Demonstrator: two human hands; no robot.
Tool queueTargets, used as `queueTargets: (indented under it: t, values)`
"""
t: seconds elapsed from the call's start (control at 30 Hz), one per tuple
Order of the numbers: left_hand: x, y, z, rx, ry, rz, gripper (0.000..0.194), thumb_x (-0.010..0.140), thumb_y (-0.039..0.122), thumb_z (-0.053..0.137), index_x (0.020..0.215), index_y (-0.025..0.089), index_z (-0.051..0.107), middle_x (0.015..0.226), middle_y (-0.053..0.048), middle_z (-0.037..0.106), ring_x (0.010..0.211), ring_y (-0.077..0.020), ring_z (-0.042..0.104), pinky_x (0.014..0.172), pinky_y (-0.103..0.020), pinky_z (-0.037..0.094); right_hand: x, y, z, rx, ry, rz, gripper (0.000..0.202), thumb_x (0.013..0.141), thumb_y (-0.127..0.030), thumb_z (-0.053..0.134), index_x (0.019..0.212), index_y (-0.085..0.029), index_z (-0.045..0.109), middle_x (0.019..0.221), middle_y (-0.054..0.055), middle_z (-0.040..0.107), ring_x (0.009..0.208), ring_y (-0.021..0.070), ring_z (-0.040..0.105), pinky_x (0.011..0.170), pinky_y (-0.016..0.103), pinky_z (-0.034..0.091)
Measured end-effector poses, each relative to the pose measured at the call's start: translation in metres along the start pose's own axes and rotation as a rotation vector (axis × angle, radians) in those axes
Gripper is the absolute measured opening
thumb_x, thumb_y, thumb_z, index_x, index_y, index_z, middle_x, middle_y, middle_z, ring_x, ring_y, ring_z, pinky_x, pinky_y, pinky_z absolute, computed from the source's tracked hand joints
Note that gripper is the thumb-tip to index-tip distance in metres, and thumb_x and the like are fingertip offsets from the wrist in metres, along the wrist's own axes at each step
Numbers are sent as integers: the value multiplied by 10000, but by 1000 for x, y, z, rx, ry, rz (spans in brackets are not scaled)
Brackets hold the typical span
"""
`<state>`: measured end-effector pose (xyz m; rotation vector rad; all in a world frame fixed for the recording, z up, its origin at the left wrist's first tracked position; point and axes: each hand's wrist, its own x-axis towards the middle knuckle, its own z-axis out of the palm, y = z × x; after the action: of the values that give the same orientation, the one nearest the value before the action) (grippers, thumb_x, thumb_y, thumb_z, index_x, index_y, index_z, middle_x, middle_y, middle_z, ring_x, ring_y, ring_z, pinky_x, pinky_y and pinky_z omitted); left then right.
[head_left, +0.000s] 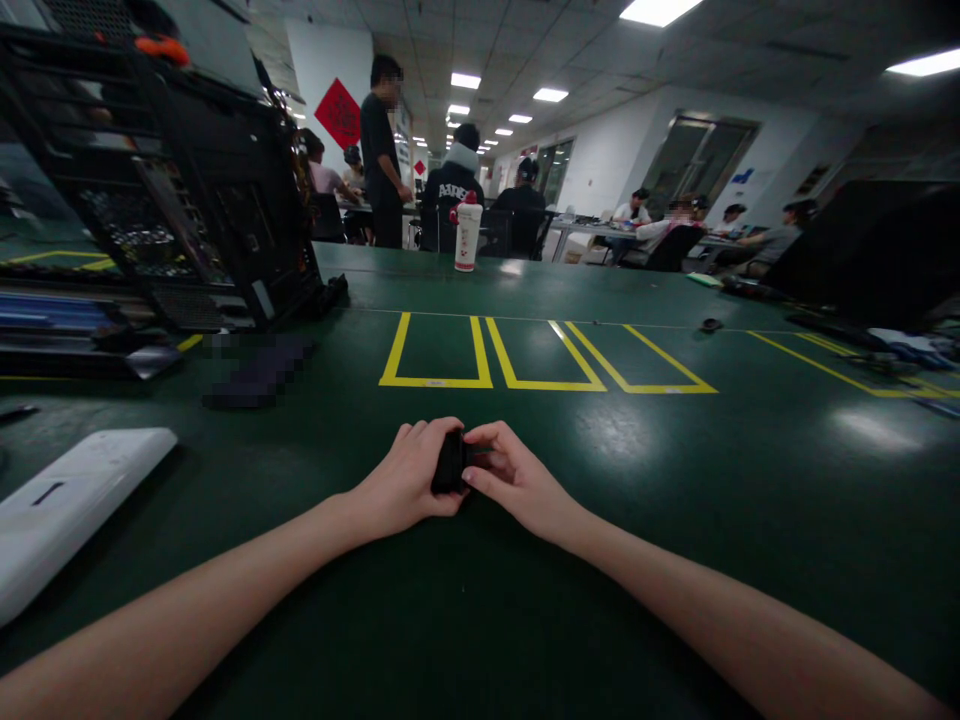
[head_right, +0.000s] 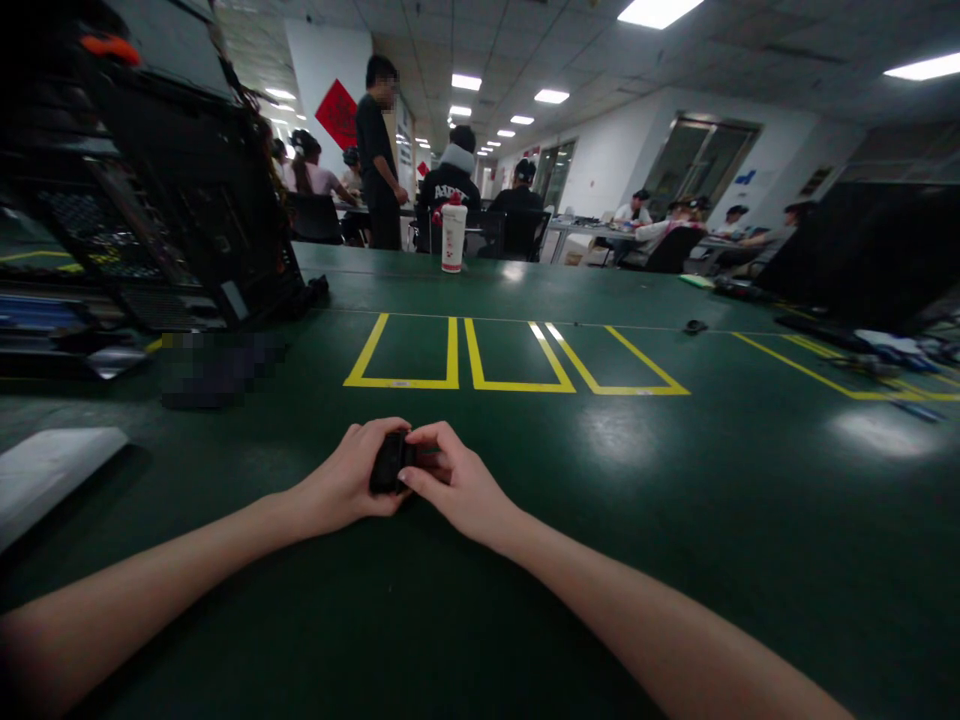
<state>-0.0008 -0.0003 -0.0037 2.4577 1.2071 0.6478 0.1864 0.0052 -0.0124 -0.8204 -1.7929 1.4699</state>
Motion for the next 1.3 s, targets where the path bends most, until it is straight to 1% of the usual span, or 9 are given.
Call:
queueTargets:
  t: [0.2, 0.4, 0.57, 0.67, 0.77, 0.93, 1.1, 1.2, 1.3]
  values:
    - [0, 1, -1, -3, -12, -26, 570, 699, 245, 628, 1184, 142, 348, 1128, -117, 500, 956, -265, 509, 809, -406, 420, -2, -1, -3, 27, -53, 5, 342, 789, -165, 596, 1092, -233, 452, 1124, 33, 520, 1085, 182, 533, 947, 387, 444]
    - [-1, 1, -2, -5, -9, -9, 547, 726, 270, 622, 1185, 155, 347, 1136, -114, 499, 962, -259, 509, 809, -394, 417, -1, 1, -1, 11, -11, -26, 209, 830, -215, 551, 1024, -240, 477, 1034, 15, 535, 970, 169, 587, 821, 353, 516]
    - [0, 1, -1, -20, 4, -6, 545, 721, 276, 624, 1183, 163, 360, 1132, -106, 507, 979, -269, 509, 821, -407, 409, 1, 3, -1, -13, 0, -2, 340, 823, -203, 556, 1142, -251, 445, 1130, 37, 511, 1057, 182, 542, 906, 386, 474]
    - [0, 0, -1, -13, -3, -8, 564, 713, 257, 625, 1194, 157, 346, 1144, -111, 496, 985, -267, 505, 822, -403, 411, -1, 2, -3, 26, -49, -5, 349, 798, -164, 584, 1113, -234, 449, 1123, 36, 516, 1087, 179, 528, 953, 391, 442]
    - [0, -1, 0, 12, -3, -5, 587, 697, 242, 632, 1197, 151, 336, 1147, -116, 491, 994, -272, 497, 830, -408, 407, -2, 0, -2, 51, -68, -19, 343, 783, -150, 601, 1073, -236, 439, 1118, 25, 504, 1047, 165, 554, 932, 376, 460]
    - [1, -1, 1, 18, 9, -8, 562, 707, 266, 629, 1179, 145, 350, 1130, -121, 502, 956, -266, 510, 810, -410, 415, -1, 2, 0, 2, -9, -32, 211, 828, -213, 547, 1020, -237, 462, 1025, 15, 531, 964, 167, 586, 823, 357, 512]
    - [0, 0, -1, -19, -2, -21, 557, 717, 280, 626, 1187, 157, 354, 1127, -111, 506, 961, -263, 512, 805, -404, 424, 0, 3, -1, -25, -7, 5, 342, 827, -184, 542, 1144, -240, 428, 1132, 45, 503, 1080, 184, 524, 923, 386, 460]
    - [0, 0, -1, -21, -9, -21, 572, 709, 261, 629, 1193, 148, 347, 1134, -116, 501, 972, -264, 510, 819, -406, 419, -1, 1, -2, 11, -57, -4, 345, 802, -164, 578, 1112, -226, 440, 1128, 42, 509, 1091, 177, 520, 963, 388, 429]
    - [0, 0, 0, -8, 0, -11, 581, 704, 253, 629, 1198, 151, 340, 1137, -117, 500, 989, -272, 503, 826, -412, 411, -1, 0, -3, 49, -64, -28, 312, 797, -192, 596, 1066, -230, 443, 1096, 31, 519, 1029, 166, 556, 911, 371, 468]
